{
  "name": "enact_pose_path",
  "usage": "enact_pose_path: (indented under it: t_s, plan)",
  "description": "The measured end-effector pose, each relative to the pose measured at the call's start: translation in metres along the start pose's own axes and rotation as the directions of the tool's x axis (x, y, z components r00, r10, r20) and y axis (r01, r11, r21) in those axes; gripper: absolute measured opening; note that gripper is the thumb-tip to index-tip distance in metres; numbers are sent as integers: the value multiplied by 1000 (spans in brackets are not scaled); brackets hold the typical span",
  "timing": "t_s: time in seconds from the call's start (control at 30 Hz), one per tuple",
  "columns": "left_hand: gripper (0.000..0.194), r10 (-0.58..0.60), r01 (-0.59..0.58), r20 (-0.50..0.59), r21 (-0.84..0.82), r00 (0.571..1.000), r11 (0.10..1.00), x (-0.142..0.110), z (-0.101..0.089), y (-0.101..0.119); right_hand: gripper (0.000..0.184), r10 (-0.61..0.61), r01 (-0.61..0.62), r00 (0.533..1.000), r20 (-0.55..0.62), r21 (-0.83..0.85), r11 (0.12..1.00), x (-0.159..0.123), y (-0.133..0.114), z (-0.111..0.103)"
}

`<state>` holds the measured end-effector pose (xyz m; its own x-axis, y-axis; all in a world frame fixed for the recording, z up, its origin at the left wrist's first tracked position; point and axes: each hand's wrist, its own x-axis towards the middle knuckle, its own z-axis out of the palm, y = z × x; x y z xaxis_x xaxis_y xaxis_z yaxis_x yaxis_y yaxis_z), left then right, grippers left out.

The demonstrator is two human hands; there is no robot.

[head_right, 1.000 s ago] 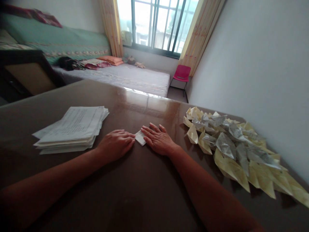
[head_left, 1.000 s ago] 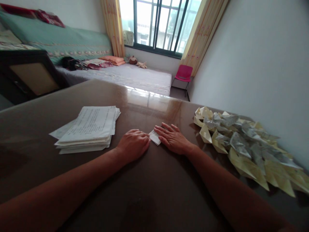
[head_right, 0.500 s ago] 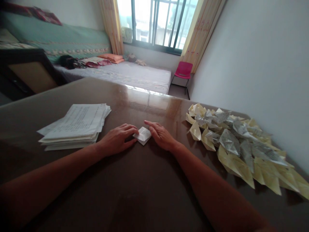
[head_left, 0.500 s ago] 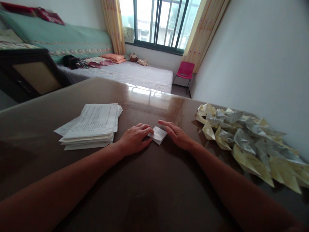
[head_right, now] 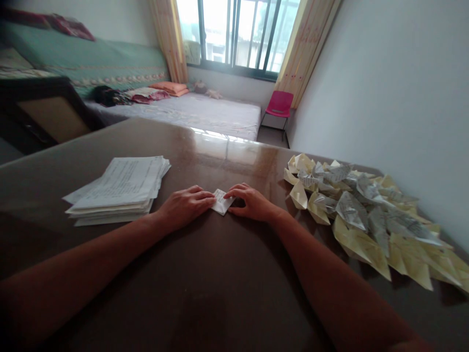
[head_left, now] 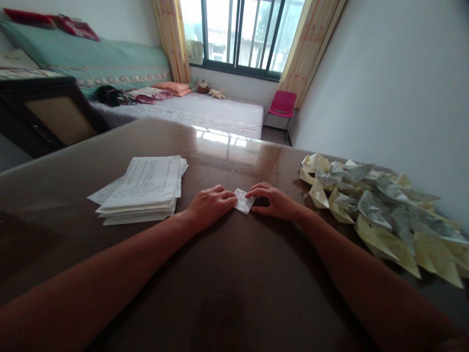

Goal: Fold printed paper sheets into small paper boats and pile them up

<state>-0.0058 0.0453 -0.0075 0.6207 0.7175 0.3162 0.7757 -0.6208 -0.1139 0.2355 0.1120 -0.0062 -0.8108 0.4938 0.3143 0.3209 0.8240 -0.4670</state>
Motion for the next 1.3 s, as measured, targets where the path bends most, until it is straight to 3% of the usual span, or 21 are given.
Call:
enact_pose_path:
  t_s: [0.23, 0.4, 0.6, 0.87, 1.0, 1.3]
  plan:
    - [36, -36, 32, -52, -68, 998, 997, -2, 2, 1, 20, -67, 60, 996, -59, -112, 992, 0, -3, 7]
    - [27, 4, -14, -51, -190, 999, 982, -3, -4, 3, 16, -50, 51, 999, 23, -65, 997, -2, -9, 2]
    - [23, -68, 64, 1, -341, 998, 938, -2, -3, 3, 18, 53, -55, 996, 73, 24, 998, -1, -11, 1]
    - [20, -288, 286, 56, -394, 956, 873, 1, 1, 7, 20, 292, -289, 952, -91, 45, 956, 4, -11, 20]
    - [28, -359, 359, 73, -374, 930, 855, 3, 2, 10, 22, 367, -370, 918, -153, 7, 929, 4, -13, 28]
    - [29, -277, 295, 118, -183, 954, 938, 4, 0, 16, 15, 336, -355, 924, -179, -81, 931, 8, -13, 30]
